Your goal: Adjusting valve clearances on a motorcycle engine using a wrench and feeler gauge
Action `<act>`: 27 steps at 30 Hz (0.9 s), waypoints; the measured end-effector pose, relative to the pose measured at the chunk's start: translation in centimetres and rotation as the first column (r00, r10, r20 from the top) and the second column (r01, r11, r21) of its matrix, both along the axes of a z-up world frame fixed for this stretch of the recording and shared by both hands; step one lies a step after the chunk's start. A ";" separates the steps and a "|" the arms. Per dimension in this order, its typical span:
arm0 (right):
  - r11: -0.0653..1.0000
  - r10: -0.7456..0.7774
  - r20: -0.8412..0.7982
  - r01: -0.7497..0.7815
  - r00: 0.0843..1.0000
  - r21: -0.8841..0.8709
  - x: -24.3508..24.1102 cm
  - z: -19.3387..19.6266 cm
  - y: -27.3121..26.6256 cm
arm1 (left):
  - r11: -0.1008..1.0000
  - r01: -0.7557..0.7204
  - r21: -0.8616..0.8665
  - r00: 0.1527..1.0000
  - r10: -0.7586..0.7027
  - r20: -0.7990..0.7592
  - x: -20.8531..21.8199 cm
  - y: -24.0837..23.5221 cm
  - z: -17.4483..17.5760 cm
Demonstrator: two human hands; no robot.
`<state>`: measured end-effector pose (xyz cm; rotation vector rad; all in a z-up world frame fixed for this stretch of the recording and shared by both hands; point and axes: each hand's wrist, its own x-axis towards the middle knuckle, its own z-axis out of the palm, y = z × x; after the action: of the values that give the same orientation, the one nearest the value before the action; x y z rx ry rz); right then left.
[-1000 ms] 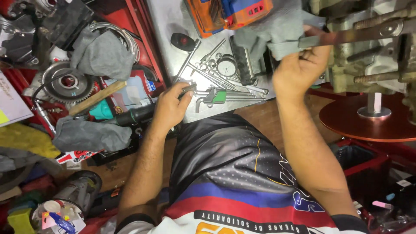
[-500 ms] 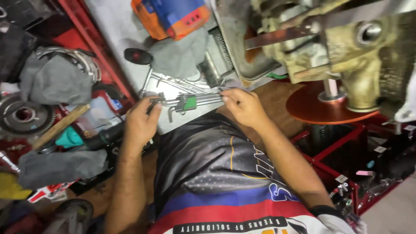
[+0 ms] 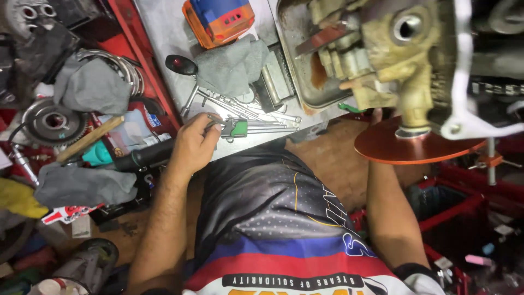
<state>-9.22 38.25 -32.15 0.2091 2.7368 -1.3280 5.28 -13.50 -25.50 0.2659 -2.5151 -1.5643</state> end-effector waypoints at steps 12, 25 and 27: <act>0.959 0.179 0.407 -0.067 0.896 -0.274 -9.8 -0.4 7.6 | 0.996 -0.087 -0.008 0.996 0.087 -0.033 3.9 4.5 3.6; 0.985 0.130 0.366 -0.077 0.922 -0.155 -19.7 -15.9 17.1 | 0.981 -0.179 -0.070 0.980 0.172 -0.095 3.9 6.5 10.4; 0.905 -0.111 -0.321 0.229 0.941 0.359 -13.6 -14.1 19.9 | 0.986 -0.166 -0.027 0.980 0.162 -0.114 2.9 5.6 11.7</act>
<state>-22.81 58.17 -46.28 0.3104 3.2926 -0.8811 8.14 -7.88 -13.84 0.3607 -2.3686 -1.4281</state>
